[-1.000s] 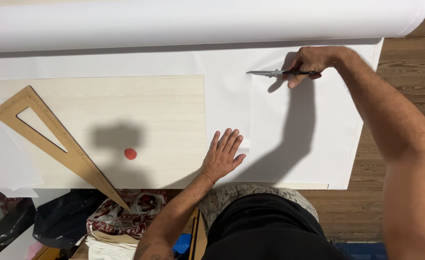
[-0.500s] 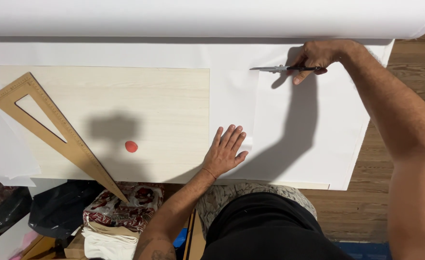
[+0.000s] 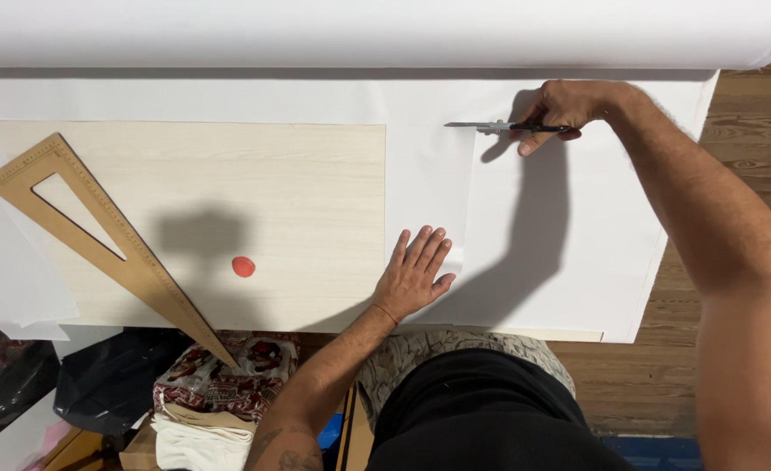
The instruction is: Cutting paper and measuring with a triangle ruler on a workshop table
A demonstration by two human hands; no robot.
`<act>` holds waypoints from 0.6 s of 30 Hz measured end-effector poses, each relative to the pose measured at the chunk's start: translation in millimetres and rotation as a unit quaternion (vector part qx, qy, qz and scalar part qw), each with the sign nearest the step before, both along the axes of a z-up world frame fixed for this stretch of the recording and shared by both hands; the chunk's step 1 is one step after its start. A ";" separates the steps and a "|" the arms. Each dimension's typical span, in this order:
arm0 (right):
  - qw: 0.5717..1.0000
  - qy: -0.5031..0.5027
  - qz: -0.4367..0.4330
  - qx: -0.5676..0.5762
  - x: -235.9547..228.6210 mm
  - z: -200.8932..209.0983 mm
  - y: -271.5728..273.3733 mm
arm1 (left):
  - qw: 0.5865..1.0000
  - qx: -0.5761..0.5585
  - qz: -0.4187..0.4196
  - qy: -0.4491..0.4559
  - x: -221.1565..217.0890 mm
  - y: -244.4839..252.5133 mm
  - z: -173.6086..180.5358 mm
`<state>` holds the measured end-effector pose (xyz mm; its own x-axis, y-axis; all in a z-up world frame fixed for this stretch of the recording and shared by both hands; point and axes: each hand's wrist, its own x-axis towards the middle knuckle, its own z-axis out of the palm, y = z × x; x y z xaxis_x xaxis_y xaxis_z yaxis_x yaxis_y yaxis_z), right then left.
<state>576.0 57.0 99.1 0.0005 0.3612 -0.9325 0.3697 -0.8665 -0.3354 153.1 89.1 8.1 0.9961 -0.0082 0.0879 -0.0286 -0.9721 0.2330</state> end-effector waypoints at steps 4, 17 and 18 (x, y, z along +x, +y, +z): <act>0.999 -0.024 0.026 0.007 -5.3 0.6 5.7 | 1.000 0.018 -0.005 0.015 -1.8 -0.1 -0.4; 1.000 -0.006 0.012 0.018 -19.8 12.5 26.1 | 0.999 0.032 -0.013 0.042 -2.4 1.3 0.0; 1.000 -0.007 0.012 0.018 -18.9 6.5 26.3 | 0.999 0.033 -0.013 0.041 -1.9 1.5 -0.5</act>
